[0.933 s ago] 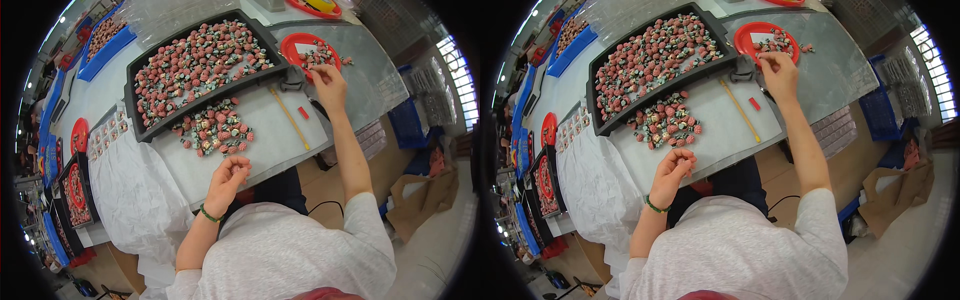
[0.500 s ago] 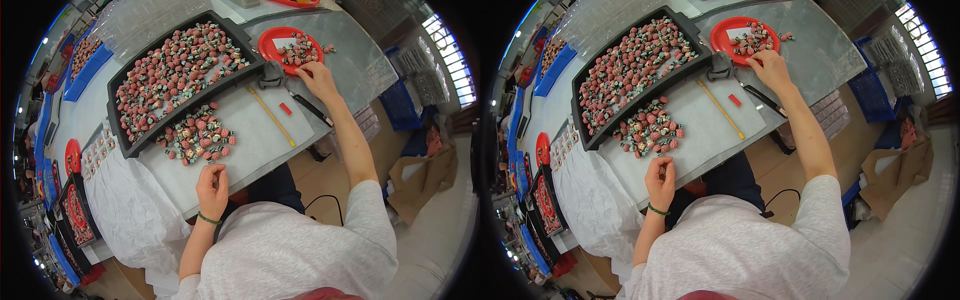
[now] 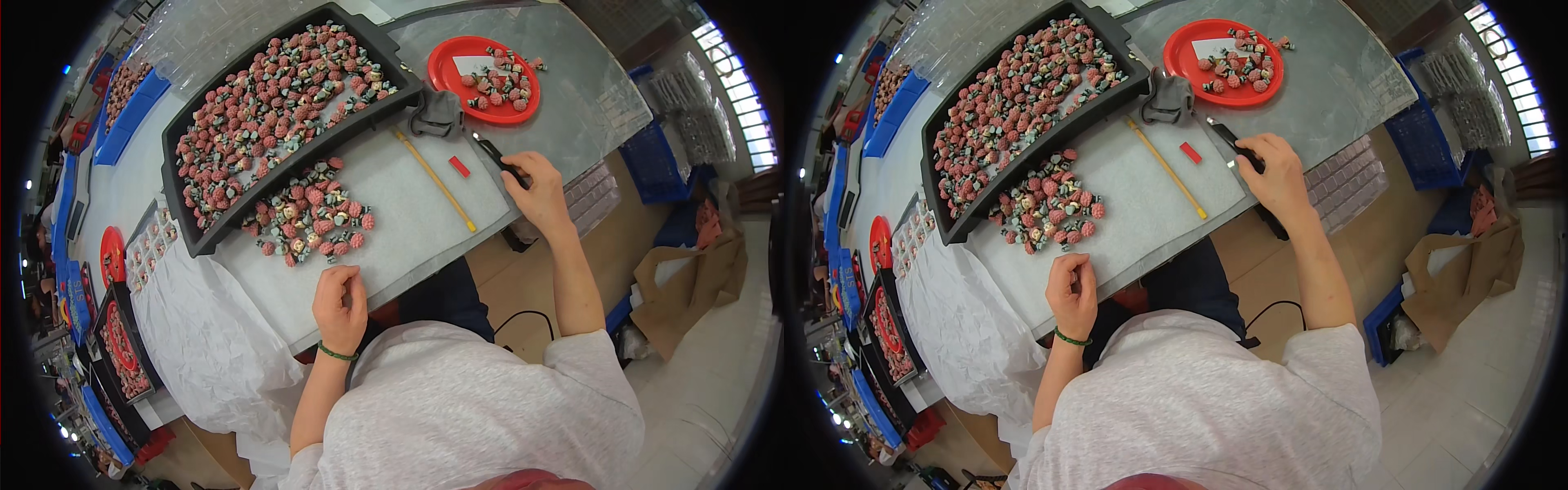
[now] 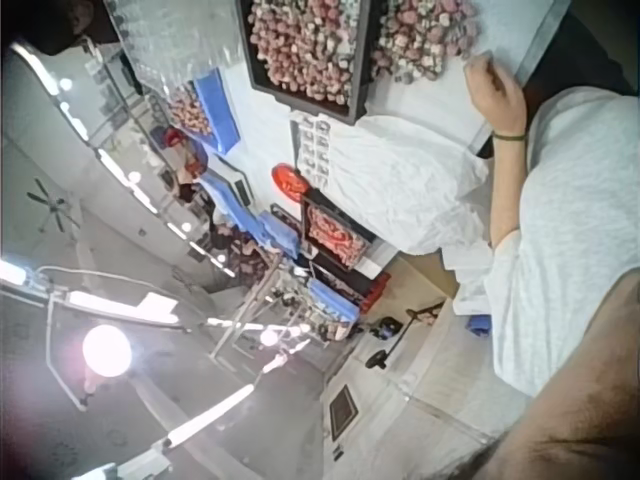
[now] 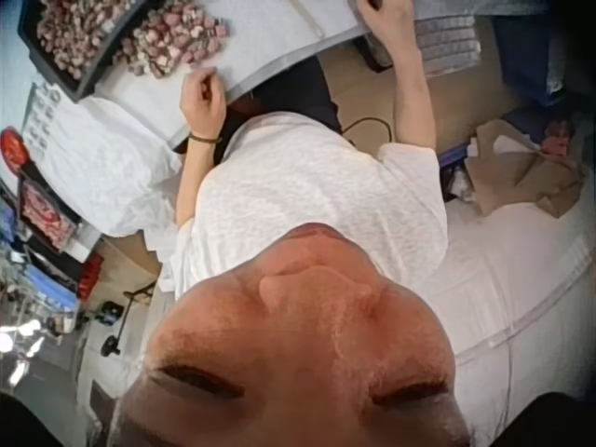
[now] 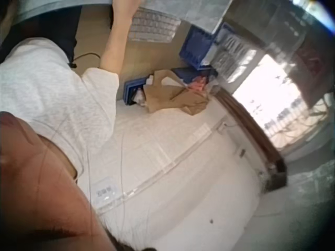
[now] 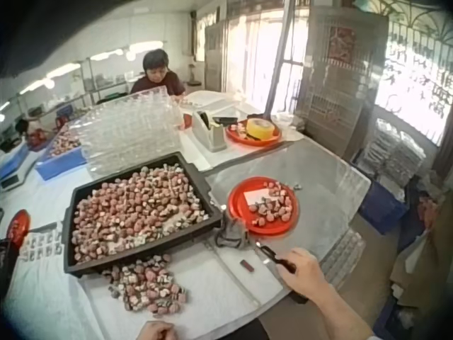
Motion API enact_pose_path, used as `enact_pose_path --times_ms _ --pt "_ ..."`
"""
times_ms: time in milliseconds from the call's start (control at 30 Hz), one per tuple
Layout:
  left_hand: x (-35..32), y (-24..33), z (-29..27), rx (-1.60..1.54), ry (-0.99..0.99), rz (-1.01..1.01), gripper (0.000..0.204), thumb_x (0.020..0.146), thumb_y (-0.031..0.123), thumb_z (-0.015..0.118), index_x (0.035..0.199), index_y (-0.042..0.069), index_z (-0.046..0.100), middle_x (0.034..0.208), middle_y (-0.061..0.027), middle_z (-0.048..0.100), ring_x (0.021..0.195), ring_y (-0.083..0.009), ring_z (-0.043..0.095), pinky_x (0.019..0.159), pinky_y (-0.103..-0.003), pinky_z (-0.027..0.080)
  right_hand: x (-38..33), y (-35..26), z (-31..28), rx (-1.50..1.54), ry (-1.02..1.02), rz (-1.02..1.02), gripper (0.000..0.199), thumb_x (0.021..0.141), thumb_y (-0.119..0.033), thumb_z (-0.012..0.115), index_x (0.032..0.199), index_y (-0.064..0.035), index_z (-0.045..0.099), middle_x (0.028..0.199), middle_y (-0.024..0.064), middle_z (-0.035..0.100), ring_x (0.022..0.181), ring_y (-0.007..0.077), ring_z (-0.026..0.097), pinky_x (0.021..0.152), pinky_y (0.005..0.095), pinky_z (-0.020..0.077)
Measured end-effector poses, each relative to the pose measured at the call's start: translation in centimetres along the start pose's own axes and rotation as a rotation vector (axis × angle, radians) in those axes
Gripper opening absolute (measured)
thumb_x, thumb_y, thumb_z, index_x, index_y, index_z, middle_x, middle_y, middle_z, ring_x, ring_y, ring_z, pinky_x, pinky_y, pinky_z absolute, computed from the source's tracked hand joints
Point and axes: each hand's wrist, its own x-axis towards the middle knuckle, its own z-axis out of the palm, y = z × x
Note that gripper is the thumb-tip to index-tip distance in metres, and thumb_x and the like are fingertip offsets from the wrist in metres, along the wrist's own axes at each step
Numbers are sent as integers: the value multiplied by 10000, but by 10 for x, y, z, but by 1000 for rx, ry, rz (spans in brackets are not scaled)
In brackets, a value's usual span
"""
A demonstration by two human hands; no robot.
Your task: The person assembles miniature figurines by fitting components together by hand and places the figurines into a compartmentalized tray and onto a plate.
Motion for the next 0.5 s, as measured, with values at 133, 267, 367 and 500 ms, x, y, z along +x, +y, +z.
enact_pose_path --times_ms 133,267,367,500 --pt "1 -4 4 -9 7 33 99 773 -67 546 847 -2 561 765 -30 516 549 -60 378 468 -186 296 0 5 6 48 63 115 184 721 -53 638 903 -29 623 837 65 584 681 143 559 562 240 425" --pt "2 -2 4 7 15 37 100 769 -69 553 843 -3 562 764 -32 515 552 -60 383 471 -186 301 15 7 4 69 34 81 173 730 -62 640 900 -31 628 846 60 591 691 139 558 561 238 421" --pt "3 -2 4 -23 18 21 104 763 -73 557 840 -4 563 768 -38 519 559 -67 394 481 -187 312 47 20 -10 76 228 35 184 754 -46 609 936 -51 634 931 60 610 755 156 580 607 247 436" --pt "2 -3 4 9 27 84 107 760 -77 557 838 -4 566 776 -51 532 565 -81 424 483 -195 329 119 90 -29 -29 353 -11 314 725 38 543 990 -102 635 1027 102 598 865 225 585 714 313 473"
